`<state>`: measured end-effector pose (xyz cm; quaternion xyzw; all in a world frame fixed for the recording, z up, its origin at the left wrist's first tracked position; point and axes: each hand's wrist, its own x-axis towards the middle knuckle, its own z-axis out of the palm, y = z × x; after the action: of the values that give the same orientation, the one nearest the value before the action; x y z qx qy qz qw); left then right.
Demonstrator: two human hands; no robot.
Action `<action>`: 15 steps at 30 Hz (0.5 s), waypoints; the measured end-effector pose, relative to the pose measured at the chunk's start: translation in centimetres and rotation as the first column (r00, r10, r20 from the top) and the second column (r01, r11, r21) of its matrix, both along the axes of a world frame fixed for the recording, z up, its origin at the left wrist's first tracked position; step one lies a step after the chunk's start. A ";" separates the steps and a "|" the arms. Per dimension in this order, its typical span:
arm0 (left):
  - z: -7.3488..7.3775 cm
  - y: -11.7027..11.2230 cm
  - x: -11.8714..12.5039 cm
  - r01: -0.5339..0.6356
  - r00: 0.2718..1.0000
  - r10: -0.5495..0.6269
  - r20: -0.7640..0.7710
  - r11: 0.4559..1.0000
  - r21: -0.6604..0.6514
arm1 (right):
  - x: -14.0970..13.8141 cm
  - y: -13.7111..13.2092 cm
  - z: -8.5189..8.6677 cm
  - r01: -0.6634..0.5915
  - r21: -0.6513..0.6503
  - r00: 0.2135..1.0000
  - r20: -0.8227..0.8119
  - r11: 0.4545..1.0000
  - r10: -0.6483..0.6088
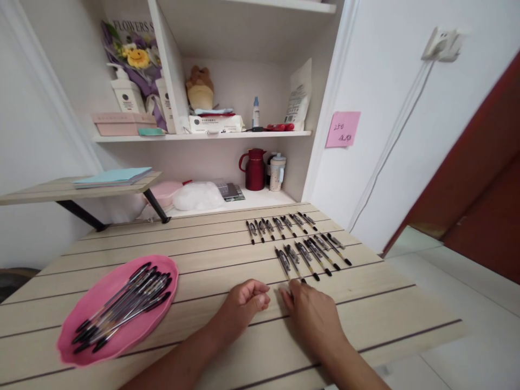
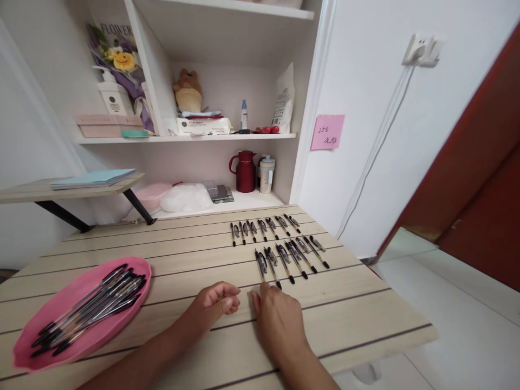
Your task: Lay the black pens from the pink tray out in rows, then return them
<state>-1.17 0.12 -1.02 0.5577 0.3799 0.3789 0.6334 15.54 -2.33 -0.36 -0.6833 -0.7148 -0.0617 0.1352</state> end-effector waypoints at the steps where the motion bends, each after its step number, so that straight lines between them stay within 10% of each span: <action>1: 0.0 0.0 0.0 -0.001 1.000 0.001 0.006 1.000 -0.002 | -0.3 -0.6 -0.1 -0.028 -0.008 0.999 -0.017 1.000 0.028; 15: 0.5 -0.1 0.1 -0.017 1.000 0.017 -0.022 1.000 -0.005 | -1.7 -3.0 -1.2 -0.110 0.054 0.984 -0.136 0.992 0.116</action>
<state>-1.11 -0.03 -0.54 0.5570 0.3925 0.3769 0.6274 13.81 -5.29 -1.61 -0.6410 -0.7397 -0.0226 0.2038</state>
